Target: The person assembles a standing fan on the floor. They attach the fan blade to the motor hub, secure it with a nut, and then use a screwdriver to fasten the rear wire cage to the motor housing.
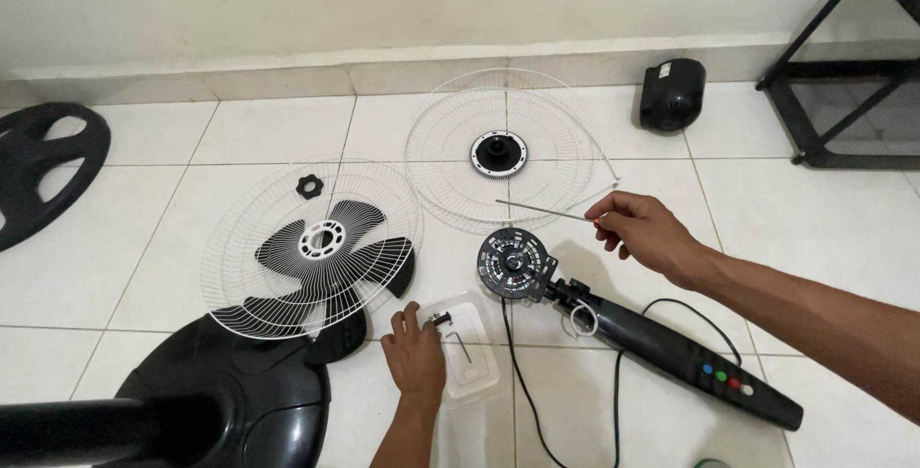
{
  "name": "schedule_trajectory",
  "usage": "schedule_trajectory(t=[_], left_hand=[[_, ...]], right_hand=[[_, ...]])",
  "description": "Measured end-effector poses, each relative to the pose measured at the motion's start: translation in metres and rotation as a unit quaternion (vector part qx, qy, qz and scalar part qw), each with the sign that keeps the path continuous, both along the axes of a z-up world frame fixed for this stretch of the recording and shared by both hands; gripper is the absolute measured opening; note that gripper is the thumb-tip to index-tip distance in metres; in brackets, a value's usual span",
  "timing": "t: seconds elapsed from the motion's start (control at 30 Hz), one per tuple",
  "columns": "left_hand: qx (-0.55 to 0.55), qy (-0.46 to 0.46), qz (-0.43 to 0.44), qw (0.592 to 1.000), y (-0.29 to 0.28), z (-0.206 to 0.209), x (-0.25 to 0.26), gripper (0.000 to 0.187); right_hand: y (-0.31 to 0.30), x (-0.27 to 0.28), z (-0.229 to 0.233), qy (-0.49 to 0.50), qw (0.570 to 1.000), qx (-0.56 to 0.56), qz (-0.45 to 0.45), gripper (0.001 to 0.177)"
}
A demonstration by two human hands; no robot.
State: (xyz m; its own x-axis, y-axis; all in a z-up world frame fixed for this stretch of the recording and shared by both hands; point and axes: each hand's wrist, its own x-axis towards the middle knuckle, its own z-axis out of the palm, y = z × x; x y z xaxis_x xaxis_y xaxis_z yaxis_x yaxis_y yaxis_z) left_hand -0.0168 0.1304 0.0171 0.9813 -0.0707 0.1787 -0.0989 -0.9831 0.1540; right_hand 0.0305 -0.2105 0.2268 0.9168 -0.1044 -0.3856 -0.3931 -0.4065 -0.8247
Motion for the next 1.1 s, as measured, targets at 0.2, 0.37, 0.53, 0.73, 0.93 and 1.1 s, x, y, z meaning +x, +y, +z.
schedule_trajectory(t=[0.2,0.37,0.53,0.73,0.93,1.1], left_hand=[[0.066,0.072,0.016,0.995,-0.006,0.007,0.004,0.009],[-0.004,0.001,-0.015,1.000,-0.009,0.022,0.001,0.010],[-0.263,-0.102,-0.070,0.957,-0.009,0.094,0.025,0.015],[-0.341,-0.076,-0.147,0.925,-0.013,0.265,0.066,0.019],[-0.429,-0.005,-0.187,0.883,-0.028,0.372,0.027,0.019],[-0.463,0.053,-0.165,0.869,-0.026,0.374,-0.018,0.025]], right_hand=[[0.004,0.003,0.001,-0.003,1.000,0.002,0.005,0.022],[0.005,0.003,0.009,-0.026,1.000,-0.001,0.011,0.023],[-0.003,0.004,0.050,-0.087,0.995,-0.031,0.027,0.025],[-0.001,-0.009,0.128,-0.074,0.997,0.013,0.029,0.033],[0.041,-0.058,0.186,-0.039,0.997,-0.050,0.038,0.024],[0.060,-0.097,0.206,-0.136,0.982,-0.107,0.075,0.028]])
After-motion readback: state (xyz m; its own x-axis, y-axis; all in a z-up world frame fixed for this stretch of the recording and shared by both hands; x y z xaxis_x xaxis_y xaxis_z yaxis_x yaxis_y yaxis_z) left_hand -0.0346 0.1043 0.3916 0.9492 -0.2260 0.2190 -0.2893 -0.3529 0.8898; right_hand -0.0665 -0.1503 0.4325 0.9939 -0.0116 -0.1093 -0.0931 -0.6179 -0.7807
